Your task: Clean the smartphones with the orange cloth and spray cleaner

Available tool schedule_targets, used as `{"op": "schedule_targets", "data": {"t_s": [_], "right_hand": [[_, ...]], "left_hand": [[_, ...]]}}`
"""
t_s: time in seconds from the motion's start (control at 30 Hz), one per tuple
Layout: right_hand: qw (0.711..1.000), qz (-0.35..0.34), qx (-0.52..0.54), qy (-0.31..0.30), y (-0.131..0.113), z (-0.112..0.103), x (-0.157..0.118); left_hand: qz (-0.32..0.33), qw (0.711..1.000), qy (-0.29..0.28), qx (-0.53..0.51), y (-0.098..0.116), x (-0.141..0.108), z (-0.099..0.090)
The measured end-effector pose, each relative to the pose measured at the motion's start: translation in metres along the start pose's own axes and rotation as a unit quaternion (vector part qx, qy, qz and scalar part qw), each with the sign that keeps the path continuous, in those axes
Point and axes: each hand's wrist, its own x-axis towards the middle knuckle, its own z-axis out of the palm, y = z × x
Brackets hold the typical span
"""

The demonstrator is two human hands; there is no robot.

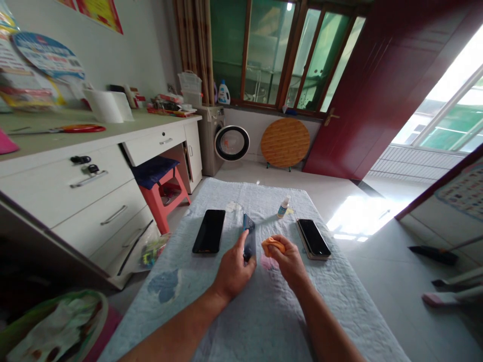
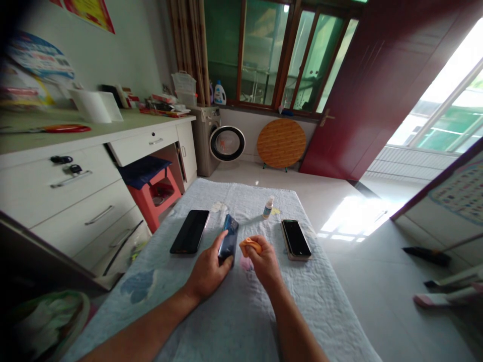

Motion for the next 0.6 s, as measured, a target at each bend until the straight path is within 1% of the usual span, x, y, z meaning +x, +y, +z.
{"op": "schedule_targets", "data": {"t_s": [0.17, 0.23, 0.4, 0.6], "right_hand": [[0.996, -0.019, -0.080, 0.044, 0.0019, 0.0000, 0.0005], [0.993, -0.026, -0.094, 0.061, 0.0021, 0.0000, 0.0009], [0.992, -0.031, -0.091, 0.081, 0.0017, -0.0003, 0.0016], [0.990, -0.031, -0.106, 0.084, 0.0088, -0.0017, 0.0028]], "left_hand": [[-0.039, 0.996, -0.011, -0.080, 0.0002, -0.0015, 0.0003], [-0.045, 0.993, -0.029, -0.106, 0.0003, -0.0019, 0.0011], [-0.039, 0.987, -0.096, -0.126, 0.0036, -0.0013, -0.0003], [-0.013, 0.984, -0.110, -0.140, 0.0066, 0.0002, -0.0051]]}}
